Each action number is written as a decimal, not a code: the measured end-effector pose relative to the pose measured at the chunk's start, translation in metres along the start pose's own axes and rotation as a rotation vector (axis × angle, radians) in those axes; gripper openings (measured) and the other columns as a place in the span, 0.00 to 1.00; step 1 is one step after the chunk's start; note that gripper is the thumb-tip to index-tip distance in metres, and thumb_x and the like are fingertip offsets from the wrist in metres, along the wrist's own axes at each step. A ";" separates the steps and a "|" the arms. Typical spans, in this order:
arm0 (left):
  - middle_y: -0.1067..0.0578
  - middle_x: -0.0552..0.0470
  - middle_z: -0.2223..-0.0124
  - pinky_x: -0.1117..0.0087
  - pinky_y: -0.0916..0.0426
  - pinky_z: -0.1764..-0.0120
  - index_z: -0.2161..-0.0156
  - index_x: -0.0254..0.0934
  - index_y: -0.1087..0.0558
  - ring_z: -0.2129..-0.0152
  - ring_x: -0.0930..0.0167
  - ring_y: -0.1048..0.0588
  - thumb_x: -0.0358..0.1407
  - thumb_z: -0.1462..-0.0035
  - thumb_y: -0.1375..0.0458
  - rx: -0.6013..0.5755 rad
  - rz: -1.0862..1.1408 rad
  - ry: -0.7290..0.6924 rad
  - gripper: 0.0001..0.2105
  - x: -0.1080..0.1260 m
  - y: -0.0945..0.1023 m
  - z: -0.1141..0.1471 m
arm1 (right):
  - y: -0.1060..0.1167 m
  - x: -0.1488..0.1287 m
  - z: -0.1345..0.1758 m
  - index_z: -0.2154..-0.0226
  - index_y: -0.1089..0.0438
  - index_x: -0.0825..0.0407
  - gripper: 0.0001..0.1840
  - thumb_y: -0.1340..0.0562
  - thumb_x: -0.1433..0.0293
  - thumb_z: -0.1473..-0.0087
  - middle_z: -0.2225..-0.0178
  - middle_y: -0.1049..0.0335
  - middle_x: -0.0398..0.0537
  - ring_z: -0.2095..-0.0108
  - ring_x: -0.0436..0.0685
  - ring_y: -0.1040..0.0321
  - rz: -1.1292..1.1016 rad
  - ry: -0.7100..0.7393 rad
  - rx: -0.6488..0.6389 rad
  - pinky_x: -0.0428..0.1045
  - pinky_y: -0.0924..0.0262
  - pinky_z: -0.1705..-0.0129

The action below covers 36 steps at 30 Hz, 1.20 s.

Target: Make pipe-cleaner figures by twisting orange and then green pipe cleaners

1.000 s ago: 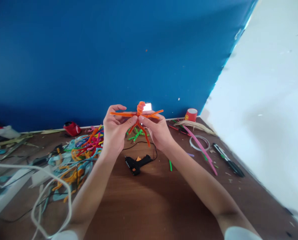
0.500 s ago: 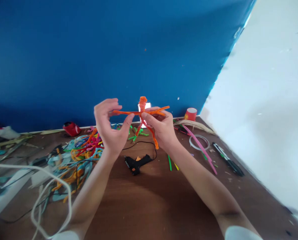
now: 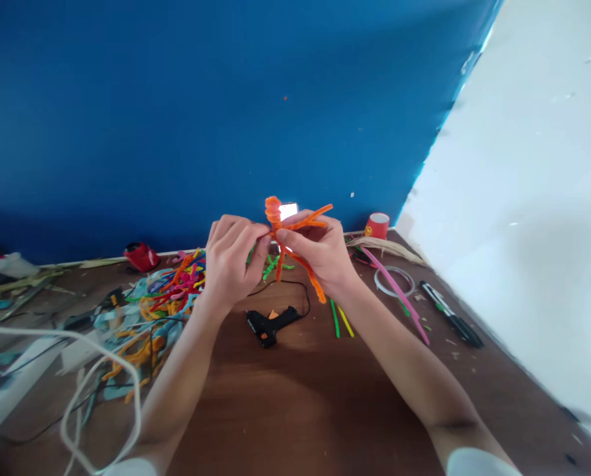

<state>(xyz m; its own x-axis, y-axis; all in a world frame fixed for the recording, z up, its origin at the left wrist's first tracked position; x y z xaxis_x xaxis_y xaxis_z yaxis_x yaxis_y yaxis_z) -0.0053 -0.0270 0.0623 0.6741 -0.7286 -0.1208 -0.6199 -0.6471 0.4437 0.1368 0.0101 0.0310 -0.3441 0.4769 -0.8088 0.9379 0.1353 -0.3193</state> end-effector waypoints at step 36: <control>0.39 0.58 0.79 0.72 0.37 0.72 0.76 0.37 0.31 0.81 0.76 0.39 0.41 0.43 0.39 -0.340 1.406 0.919 0.13 -0.023 -0.048 0.021 | -0.009 -0.037 0.010 0.60 0.23 0.46 0.08 0.32 0.67 0.44 0.62 0.24 0.48 0.62 0.57 0.27 0.737 0.506 -0.428 0.53 0.32 0.60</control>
<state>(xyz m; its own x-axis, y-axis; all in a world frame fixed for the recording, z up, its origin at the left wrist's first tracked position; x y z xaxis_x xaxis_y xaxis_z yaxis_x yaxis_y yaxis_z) 0.0003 0.0161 0.0258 -0.2064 -0.2147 0.9546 -0.8676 0.4913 -0.0771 0.1407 -0.0178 0.0590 0.2972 0.8691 -0.3955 0.8806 -0.0895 0.4653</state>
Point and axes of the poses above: each hand's wrist, its own z-axis away from the middle knuckle, its own y-axis out of the back of the hand, x = y × z, the point moved 6 cm from there along -z, towards the middle knuckle
